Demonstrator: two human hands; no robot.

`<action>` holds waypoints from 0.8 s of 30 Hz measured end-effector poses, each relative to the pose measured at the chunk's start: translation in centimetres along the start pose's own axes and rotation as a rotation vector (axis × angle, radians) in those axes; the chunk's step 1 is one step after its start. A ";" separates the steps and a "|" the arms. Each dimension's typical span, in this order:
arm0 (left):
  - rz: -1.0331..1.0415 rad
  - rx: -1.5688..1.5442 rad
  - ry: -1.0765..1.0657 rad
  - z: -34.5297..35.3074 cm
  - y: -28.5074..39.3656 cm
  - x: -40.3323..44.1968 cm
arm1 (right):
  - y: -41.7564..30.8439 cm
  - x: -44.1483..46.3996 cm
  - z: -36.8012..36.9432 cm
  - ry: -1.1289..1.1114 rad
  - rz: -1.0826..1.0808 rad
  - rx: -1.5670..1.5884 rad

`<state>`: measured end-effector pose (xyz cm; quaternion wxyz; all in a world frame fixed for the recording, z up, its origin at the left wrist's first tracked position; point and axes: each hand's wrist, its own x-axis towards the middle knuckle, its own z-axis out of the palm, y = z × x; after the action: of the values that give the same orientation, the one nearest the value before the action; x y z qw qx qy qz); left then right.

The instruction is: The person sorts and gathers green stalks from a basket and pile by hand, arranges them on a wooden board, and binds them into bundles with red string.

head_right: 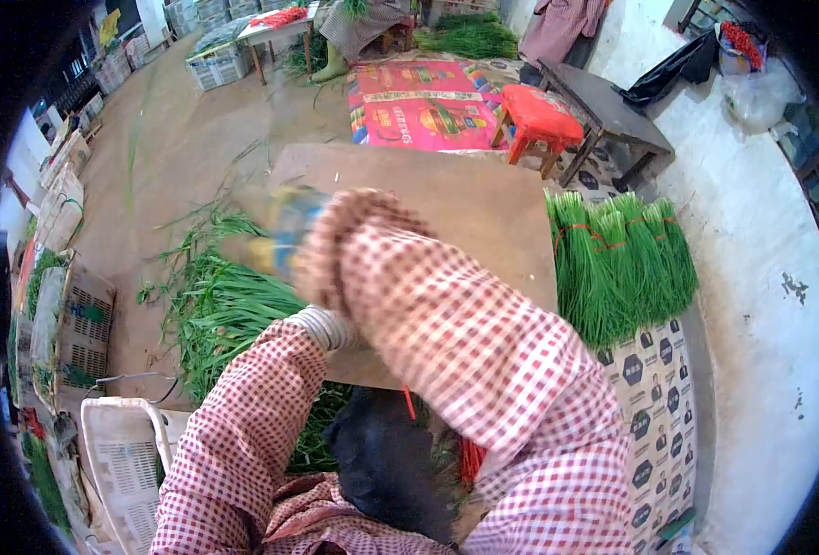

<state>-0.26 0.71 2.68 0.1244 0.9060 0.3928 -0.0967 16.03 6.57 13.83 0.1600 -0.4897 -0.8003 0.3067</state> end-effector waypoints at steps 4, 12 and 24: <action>0.068 0.043 0.282 2.0 -0.4 0.1 | 6.7 -3.3 -0.3 0.017 0.167 0.084; 0.061 0.044 0.300 1.7 -0.3 0.0 | 5.0 -11.5 1.8 -0.214 0.375 0.009; -0.017 0.191 0.454 1.8 1.3 -1.7 | 12.2 -11.0 3.8 -0.052 0.103 -0.289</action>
<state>-0.60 -1.80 1.66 -0.0540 0.9089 0.4073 0.0718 27.45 -0.31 3.55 0.0512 -0.5399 -0.8139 0.2085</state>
